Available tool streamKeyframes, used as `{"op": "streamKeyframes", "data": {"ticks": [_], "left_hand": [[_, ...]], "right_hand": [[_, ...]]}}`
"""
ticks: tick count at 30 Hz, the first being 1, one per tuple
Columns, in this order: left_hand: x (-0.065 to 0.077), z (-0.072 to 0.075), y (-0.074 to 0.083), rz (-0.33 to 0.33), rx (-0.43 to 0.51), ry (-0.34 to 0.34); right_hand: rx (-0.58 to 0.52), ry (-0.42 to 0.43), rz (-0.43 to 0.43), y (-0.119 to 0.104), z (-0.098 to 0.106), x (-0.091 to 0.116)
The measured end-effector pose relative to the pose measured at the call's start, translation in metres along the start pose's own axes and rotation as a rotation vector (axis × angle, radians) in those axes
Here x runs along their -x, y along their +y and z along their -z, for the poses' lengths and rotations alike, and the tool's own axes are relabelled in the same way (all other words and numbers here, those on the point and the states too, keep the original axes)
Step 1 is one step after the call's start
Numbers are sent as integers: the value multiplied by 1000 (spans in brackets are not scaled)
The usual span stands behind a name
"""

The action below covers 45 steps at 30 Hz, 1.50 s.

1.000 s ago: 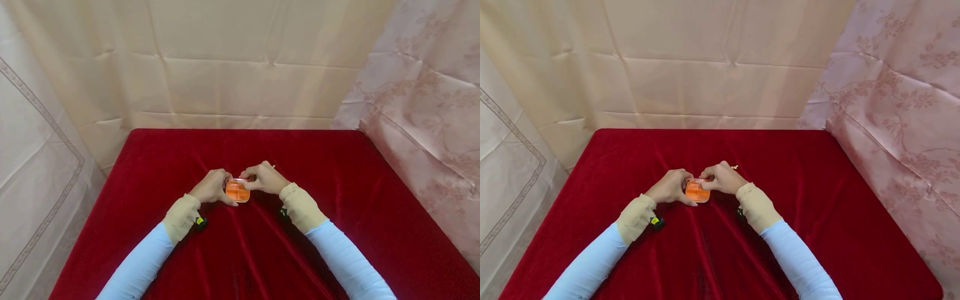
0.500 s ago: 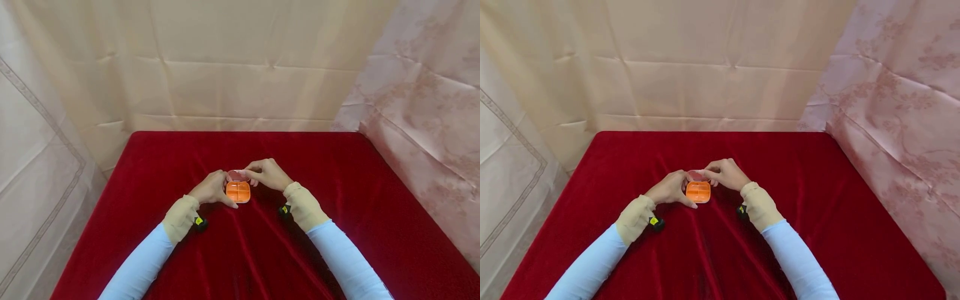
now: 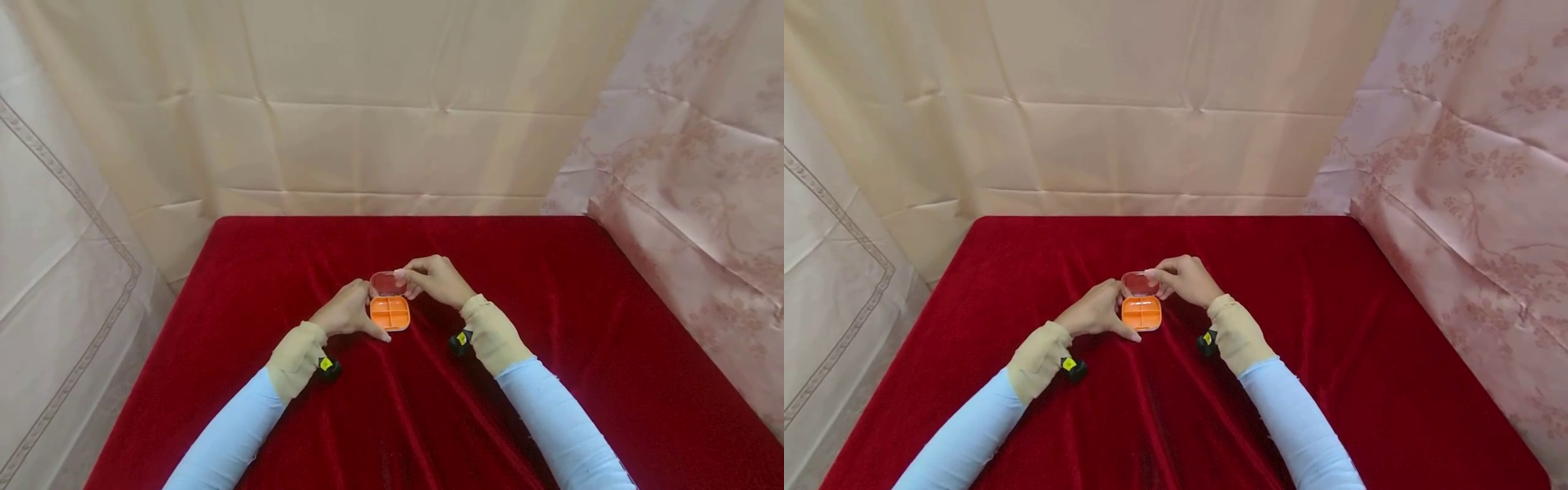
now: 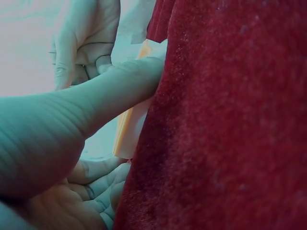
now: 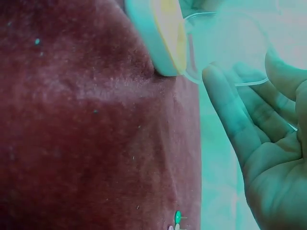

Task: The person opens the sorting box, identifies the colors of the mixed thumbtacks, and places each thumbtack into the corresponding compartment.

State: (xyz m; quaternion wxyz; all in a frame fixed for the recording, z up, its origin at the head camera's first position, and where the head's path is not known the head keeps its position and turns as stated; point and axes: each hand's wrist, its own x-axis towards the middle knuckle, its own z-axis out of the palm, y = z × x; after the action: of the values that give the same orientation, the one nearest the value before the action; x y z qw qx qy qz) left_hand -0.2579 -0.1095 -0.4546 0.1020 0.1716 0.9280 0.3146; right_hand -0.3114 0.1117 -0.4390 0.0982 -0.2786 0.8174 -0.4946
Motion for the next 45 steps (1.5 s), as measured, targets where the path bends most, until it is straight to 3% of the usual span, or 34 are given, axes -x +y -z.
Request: {"op": "streamKeyframes", "data": {"ticks": [4,10,17,23,27,33,39,45], "left_hand": [[-1,-1,-1,-24,16,-12],[-1,0,2,-62,46,-20],[1,2,0,-83,84,-26],[5,5,-4,-3,144,-47],[6,9,-6,35,184,-67],[6,15,-5,45,160,-75],[6,15,-5,42,100,-56],[6,12,-8,41,121,-45]], "right_hand": [[27,8,-32,-2,7,4],[-12,132,-95,-2,43,17],[184,101,-220,22,75,33],[211,44,-327,44,75,39],[230,8,-333,51,70,39],[249,27,-294,53,68,36],[253,47,-312,54,69,34],[267,46,-327,52,70,36]]}}
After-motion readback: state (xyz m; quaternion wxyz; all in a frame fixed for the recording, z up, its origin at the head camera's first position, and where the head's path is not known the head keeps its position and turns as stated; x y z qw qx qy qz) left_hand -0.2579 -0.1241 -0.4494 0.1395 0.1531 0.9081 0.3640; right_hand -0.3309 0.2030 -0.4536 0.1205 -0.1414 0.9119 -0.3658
